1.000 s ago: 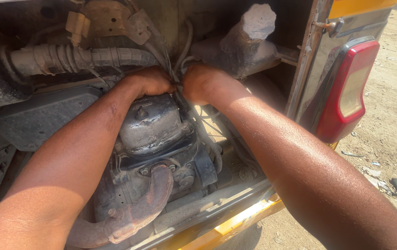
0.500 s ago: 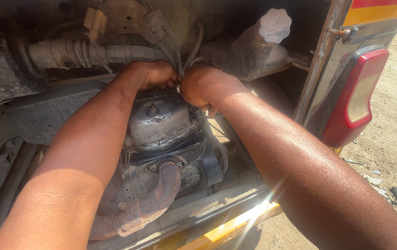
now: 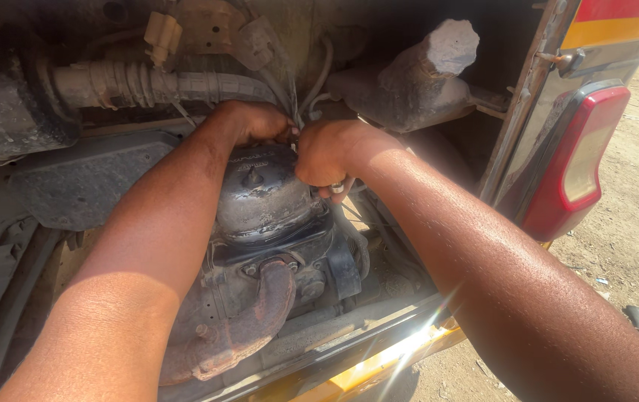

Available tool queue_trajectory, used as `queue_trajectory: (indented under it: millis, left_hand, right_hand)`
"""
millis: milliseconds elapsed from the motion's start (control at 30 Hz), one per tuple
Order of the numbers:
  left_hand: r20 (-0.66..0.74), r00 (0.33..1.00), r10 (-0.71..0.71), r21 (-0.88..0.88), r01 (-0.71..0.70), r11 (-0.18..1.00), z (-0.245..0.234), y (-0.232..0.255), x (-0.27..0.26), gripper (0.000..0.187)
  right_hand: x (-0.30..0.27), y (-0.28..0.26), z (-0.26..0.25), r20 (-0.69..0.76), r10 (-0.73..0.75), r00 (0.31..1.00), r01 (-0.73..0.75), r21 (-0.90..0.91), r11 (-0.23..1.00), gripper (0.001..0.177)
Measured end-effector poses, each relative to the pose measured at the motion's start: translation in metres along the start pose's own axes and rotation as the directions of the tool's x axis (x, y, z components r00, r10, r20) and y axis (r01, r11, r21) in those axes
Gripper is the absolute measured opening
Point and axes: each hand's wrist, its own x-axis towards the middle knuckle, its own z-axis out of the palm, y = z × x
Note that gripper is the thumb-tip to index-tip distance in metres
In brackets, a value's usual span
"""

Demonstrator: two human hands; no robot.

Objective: The person unscrews bolts and components of an engine using a wrench and then uses a tool to scrape the surface of the engine block.

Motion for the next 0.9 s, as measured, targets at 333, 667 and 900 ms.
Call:
queue_trajectory:
  millis: [333, 667, 900]
  left_hand:
    - [0.083, 0.971, 0.224, -0.113, -0.214, 0.970, 0.000, -0.009, 0.010, 0.025]
    - [-0.045, 0.981, 0.187, 0.215, -0.173, 0.961, 0.007, 0.003, -0.027, 0.026]
    - [0.041, 0.977, 0.211, 0.353, -0.212, 0.912, -0.003, 0.004, -0.022, 0.029]
  right_hand:
    - [0.007, 0.024, 0.024, -0.424, 0.039, 0.905, -0.153, -0.240, 0.959, 0.043]
    - [-0.003, 0.031, 0.015, -0.419, 0.028, 0.907, -0.172, -0.310, 0.935, 0.061]
    - [0.024, 0.083, 0.017, -0.434, -0.158, 0.887, -0.180, -0.640, 0.747, 0.049]
